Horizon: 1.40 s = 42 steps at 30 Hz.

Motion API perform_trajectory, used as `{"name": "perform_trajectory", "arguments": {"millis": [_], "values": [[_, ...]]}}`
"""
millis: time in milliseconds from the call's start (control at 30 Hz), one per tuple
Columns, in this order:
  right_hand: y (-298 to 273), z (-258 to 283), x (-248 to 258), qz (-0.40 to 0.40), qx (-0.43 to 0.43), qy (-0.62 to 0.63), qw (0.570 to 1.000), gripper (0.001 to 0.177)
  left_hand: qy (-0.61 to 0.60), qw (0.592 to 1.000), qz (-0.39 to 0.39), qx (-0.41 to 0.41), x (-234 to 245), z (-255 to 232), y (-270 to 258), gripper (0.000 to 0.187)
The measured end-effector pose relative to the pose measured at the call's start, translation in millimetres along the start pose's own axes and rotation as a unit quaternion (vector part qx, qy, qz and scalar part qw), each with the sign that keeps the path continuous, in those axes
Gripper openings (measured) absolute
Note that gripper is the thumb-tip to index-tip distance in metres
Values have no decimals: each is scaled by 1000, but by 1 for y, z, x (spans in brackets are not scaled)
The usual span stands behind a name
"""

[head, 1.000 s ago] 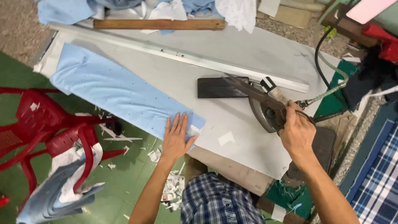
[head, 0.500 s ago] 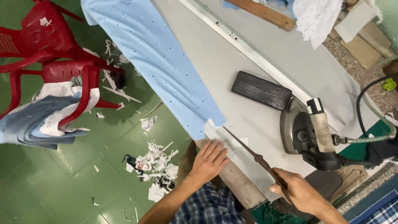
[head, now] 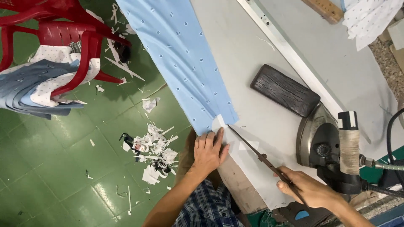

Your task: The person marks a blue patterned fabric with a ruler and chalk, then irons it on a work table. They fold and press the fabric, place a white strip on top, and iron again. Finally, they trim the edges with scissors.

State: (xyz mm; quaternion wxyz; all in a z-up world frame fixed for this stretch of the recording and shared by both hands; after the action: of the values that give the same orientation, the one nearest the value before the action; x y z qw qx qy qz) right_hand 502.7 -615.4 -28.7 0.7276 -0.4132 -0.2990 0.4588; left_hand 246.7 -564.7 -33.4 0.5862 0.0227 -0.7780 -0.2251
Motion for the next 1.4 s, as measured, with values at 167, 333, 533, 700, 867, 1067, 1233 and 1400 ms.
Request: {"name": "perform_trajectory", "arguments": {"millis": [167,333,533,700,867,1067,1233,1400], "values": [[20,9,-62,43,22,181,982,91,-101,994,-46,-1,17,9,10,39],[34,52,-70,-9,102,325,940,80,-135,988,-77,-25,17,12,20,31],[48,50,-71,-45,81,273,958,72,-142,987,-81,-11,18,14,20,33],[49,48,-69,-59,69,215,972,85,-146,986,-84,-12,14,16,17,33],[52,34,-72,-69,39,248,966,70,-144,986,-86,-13,16,15,20,29],[34,47,-80,-37,38,366,929,65,-156,985,-37,-66,22,19,18,31],[8,26,-125,-17,76,370,926,66,-121,981,-15,-154,40,50,43,37],[36,-17,-226,-62,1,589,805,48,-169,900,254,-312,3,67,82,58]]}}
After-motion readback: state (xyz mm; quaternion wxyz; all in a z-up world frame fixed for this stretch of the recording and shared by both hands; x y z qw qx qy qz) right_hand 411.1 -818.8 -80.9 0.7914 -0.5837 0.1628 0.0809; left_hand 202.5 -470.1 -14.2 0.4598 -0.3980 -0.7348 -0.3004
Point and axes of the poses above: each hand's wrist, its own y-axis towards the middle knuckle, its own x-axis out of the back of the hand, z = x × y, the point moved 9 cm from there along y, towards the middle knuckle, and after that the axes turned 2 degrees about -y, right-handed, at the moved point
